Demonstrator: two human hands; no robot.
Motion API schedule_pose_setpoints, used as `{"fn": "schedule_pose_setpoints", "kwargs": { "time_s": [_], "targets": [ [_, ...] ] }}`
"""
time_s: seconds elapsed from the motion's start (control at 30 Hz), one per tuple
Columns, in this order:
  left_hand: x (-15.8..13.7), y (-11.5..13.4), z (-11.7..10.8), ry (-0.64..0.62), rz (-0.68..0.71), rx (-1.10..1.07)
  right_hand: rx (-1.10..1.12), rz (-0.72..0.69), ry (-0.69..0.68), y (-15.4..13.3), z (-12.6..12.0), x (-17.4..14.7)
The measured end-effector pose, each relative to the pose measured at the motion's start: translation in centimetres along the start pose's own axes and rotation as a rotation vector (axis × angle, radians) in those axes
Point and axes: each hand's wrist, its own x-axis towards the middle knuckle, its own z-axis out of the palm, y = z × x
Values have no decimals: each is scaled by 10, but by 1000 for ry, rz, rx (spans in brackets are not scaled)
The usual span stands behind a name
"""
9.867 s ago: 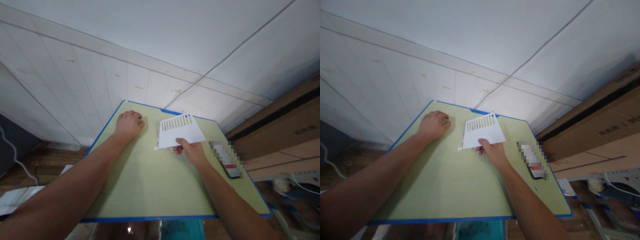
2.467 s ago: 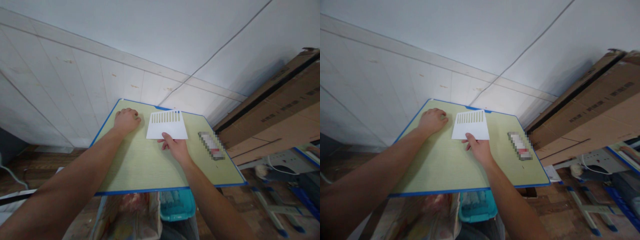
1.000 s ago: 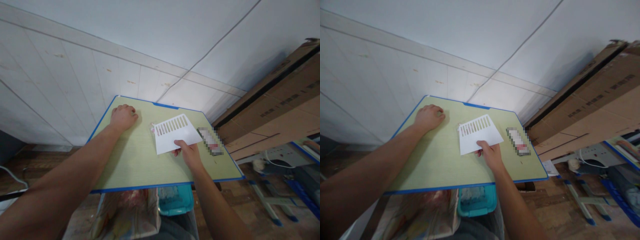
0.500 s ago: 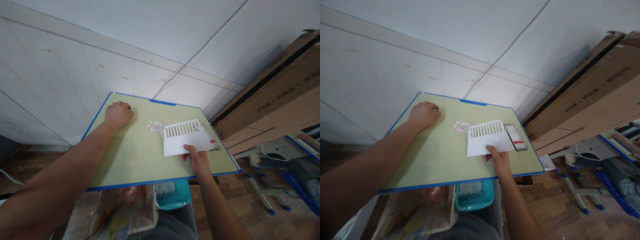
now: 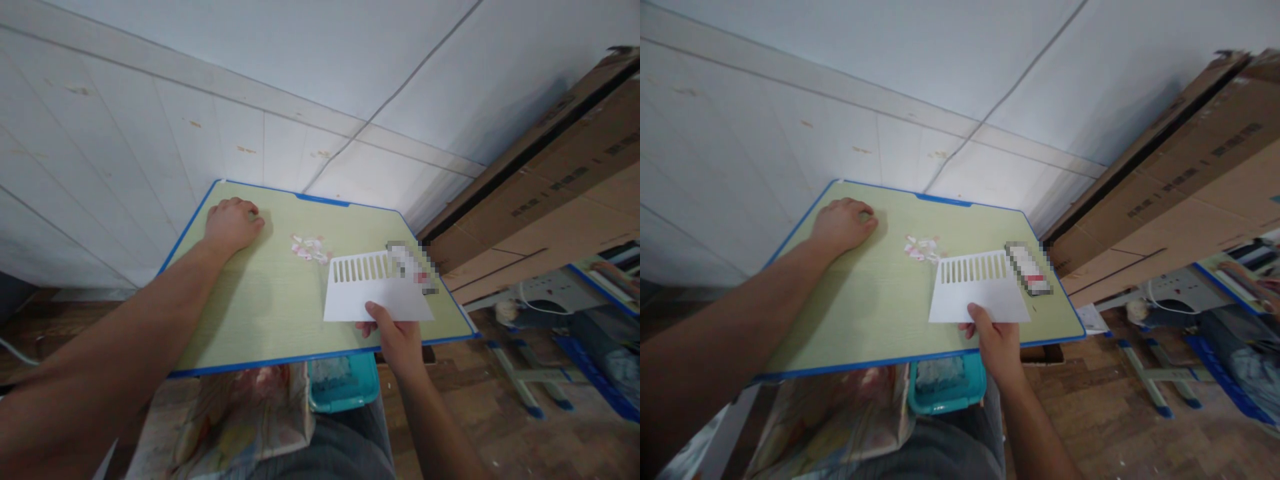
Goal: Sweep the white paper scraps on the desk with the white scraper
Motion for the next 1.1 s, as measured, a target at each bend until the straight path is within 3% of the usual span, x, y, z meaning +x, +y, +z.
{"fn": "schedule_pose_setpoints", "kwargs": {
  "time_s": [0.17, 0.4, 0.53, 1.1],
  "targets": [
    [-1, 3, -3, -21, -12, 4, -36, 4, -51, -5, 6, -27],
    [-1, 4, -3, -28, -30, 3, -25, 60, 41, -16, 9, -43],
    [-1, 4, -2, -26, -22, 11, -15, 55, -21, -23, 20, -51],
    [-3, 5, -4, -31, -19, -20, 23, 99, -86, -32, 30, -49]
  ]
}}
